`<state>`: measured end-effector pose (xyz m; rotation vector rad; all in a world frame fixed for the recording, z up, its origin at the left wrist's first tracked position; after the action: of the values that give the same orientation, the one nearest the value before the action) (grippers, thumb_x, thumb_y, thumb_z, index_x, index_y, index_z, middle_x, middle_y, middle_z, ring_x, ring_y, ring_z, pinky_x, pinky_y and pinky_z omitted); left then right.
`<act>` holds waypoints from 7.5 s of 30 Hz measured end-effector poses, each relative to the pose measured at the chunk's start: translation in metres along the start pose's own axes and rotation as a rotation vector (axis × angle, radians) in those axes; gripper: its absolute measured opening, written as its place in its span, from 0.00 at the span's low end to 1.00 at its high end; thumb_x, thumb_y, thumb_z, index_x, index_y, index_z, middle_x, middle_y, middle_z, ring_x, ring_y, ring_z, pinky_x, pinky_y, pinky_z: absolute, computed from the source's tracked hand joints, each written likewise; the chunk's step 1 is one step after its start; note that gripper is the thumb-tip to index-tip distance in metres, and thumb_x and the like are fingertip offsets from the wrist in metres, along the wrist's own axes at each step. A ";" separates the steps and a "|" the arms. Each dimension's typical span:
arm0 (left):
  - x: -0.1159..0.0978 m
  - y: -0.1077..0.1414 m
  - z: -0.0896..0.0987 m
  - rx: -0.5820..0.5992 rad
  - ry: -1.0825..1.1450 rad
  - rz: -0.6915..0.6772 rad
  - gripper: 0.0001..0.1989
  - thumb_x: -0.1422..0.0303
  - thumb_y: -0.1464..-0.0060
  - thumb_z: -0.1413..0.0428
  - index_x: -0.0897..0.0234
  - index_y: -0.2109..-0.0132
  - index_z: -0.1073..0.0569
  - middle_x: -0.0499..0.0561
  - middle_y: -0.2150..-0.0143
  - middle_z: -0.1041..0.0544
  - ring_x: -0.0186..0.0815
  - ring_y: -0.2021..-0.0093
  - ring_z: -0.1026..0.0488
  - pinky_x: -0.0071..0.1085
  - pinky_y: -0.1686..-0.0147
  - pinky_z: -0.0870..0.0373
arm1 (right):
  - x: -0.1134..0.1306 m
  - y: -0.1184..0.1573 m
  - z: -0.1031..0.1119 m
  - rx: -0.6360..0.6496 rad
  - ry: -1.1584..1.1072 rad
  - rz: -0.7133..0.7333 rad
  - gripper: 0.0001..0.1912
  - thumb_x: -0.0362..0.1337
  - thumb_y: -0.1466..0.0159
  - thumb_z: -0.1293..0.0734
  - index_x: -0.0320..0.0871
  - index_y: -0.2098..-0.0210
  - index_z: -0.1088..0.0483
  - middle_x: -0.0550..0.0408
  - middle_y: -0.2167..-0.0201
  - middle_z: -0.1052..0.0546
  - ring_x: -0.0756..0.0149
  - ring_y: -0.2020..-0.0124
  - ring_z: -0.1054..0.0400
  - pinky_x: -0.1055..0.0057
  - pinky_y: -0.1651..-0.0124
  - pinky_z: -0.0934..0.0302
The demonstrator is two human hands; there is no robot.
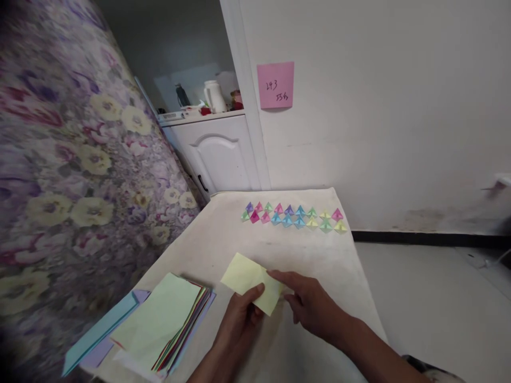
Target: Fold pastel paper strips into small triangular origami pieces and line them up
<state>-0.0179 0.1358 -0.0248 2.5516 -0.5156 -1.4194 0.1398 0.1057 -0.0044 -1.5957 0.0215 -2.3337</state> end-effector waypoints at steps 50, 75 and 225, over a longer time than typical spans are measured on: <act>0.002 0.014 -0.012 0.109 0.075 0.042 0.11 0.72 0.54 0.42 0.69 0.60 0.27 0.54 0.67 0.24 0.33 0.72 0.29 0.26 0.76 0.34 | 0.003 -0.006 -0.010 -0.112 -0.177 -0.011 0.09 0.25 0.46 0.39 0.43 0.71 0.29 0.57 0.69 0.29 0.71 0.72 0.33 0.76 0.70 0.39; 0.001 0.017 -0.017 0.124 -0.231 -0.070 0.10 0.65 0.51 0.43 0.71 0.69 0.29 0.52 0.76 0.28 0.32 0.77 0.32 0.28 0.77 0.37 | -0.001 -0.004 -0.008 -0.335 -0.189 -0.198 0.10 0.34 0.45 0.36 0.43 0.78 0.43 0.62 0.80 0.36 0.72 0.78 0.40 0.76 0.76 0.46; -0.027 0.003 0.000 0.205 -0.030 0.144 0.07 0.69 0.56 0.40 0.68 0.70 0.29 0.49 0.77 0.27 0.29 0.77 0.32 0.24 0.74 0.36 | -0.009 -0.007 -0.014 -0.027 -0.530 -0.345 0.18 0.47 0.51 0.32 0.42 0.81 0.42 0.63 0.84 0.41 0.74 0.81 0.50 0.75 0.76 0.56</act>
<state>-0.0316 0.1433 -0.0025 2.5871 -0.8727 -1.4224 0.1283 0.1122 -0.0165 -2.3348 -0.3676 -2.0546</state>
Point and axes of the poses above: each hand's wrist, its own y-axis away from the middle knuckle, its own z-axis out of the back of the hand, x = y × z, the point moved 2 cm from there along -y, towards the middle knuckle
